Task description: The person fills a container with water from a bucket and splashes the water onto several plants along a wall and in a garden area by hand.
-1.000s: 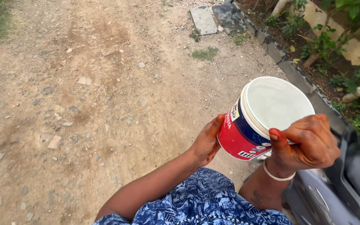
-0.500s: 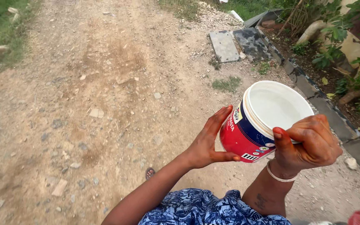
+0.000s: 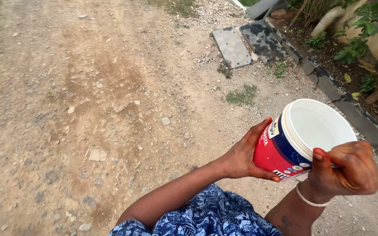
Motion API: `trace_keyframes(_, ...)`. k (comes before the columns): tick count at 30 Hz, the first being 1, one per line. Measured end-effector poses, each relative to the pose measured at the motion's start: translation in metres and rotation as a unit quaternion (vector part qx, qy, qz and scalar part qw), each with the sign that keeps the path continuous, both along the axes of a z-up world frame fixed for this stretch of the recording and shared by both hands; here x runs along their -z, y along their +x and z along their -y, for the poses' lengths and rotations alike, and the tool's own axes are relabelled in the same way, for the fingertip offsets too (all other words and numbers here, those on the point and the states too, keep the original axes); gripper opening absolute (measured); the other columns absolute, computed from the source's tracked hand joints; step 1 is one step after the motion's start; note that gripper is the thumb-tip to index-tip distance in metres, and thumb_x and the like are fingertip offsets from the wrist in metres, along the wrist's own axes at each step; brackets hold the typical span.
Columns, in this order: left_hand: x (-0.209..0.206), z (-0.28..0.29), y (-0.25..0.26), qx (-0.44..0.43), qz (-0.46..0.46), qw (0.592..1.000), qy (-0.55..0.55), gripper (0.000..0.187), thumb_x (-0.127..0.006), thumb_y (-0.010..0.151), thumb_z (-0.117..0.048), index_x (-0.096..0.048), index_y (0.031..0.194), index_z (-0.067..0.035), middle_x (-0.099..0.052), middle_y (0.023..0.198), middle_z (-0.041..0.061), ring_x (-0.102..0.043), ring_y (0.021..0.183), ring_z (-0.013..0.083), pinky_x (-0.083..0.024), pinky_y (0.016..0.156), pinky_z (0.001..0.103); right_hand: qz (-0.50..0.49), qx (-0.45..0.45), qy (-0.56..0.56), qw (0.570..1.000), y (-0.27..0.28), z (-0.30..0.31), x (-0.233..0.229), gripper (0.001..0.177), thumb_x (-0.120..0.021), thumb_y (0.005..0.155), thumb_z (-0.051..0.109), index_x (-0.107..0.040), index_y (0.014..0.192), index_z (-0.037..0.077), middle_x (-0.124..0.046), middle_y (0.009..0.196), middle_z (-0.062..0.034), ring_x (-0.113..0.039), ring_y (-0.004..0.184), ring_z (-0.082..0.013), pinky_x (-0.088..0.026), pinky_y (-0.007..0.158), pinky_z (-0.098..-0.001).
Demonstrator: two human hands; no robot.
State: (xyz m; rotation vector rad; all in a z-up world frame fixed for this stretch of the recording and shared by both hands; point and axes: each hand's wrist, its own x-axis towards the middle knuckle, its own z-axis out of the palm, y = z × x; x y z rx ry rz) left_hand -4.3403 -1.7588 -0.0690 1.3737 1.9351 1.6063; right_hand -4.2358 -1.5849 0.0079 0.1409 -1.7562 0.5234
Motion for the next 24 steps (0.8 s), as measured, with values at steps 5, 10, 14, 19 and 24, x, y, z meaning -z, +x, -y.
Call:
trace_keyframes(5,0.009,-0.025,-0.114,0.022,-0.003,1.0,0.022,0.151,-0.086,0.061,-0.067,0.001,0.174,-0.017,-0.026,0.171,0.028,-0.031,0.159,0.0462,-0.033,0.13,0.054,-0.063,-0.021,0.031,0.997,-0.108,-0.029,0.01,0.054,-0.092,0.099,0.035,-0.059,0.072,0.002,-0.052,0.067,-0.0045,-0.055,0.061,-0.0192,-0.037,0.063,-0.0276)
trace_keyframes(10,-0.013,-0.047,-0.236,0.023,0.009,0.999,0.041,0.154,-0.088,0.061,-0.064,0.004,0.174,-0.015,-0.027,0.169,0.028,-0.033,0.158,0.0459,-0.033,0.13,0.054,-0.035,-0.03,0.048,0.998,-0.228,-0.052,-0.015,0.052,-0.091,0.098,0.039,-0.062,0.078,0.001,-0.055,0.065,-0.0046,-0.057,0.063,-0.0176,-0.038,0.064,-0.0268)
trace_keyframes(14,-0.018,-0.052,-0.325,-0.002,0.009,0.999,0.039,0.153,-0.09,0.061,-0.062,0.003,0.174,-0.015,-0.03,0.167,0.027,-0.034,0.158,0.0447,-0.033,0.131,0.054,-0.041,-0.052,0.028,0.997,-0.328,-0.056,-0.025,0.049,-0.091,0.093,0.037,-0.063,0.074,0.002,-0.053,0.065,-0.0037,-0.056,0.057,-0.0164,-0.04,0.063,-0.0274)
trace_keyframes(19,-0.011,-0.051,-0.442,-0.015,0.016,1.0,0.01,0.154,-0.089,0.06,-0.062,0.004,0.173,-0.013,-0.032,0.164,0.028,-0.035,0.155,0.0459,-0.033,0.127,0.054,-0.037,-0.053,0.006,0.998,-0.45,-0.046,-0.017,0.048,-0.091,0.095,0.038,-0.064,0.076,0.003,-0.052,0.062,-0.0023,-0.055,0.059,-0.0159,-0.039,0.065,-0.0278)
trace_keyframes(24,0.014,-0.049,-0.577,-0.007,-0.022,1.0,0.02,0.154,-0.089,0.062,-0.064,0.004,0.173,-0.011,-0.03,0.166,0.028,-0.036,0.156,0.0457,-0.033,0.13,0.053,-0.043,-0.045,0.039,0.997,-0.577,-0.051,0.0,0.051,-0.09,0.093,0.04,-0.062,0.071,0.003,-0.052,0.06,-0.0027,-0.053,0.056,-0.0164,-0.038,0.063,-0.0274)
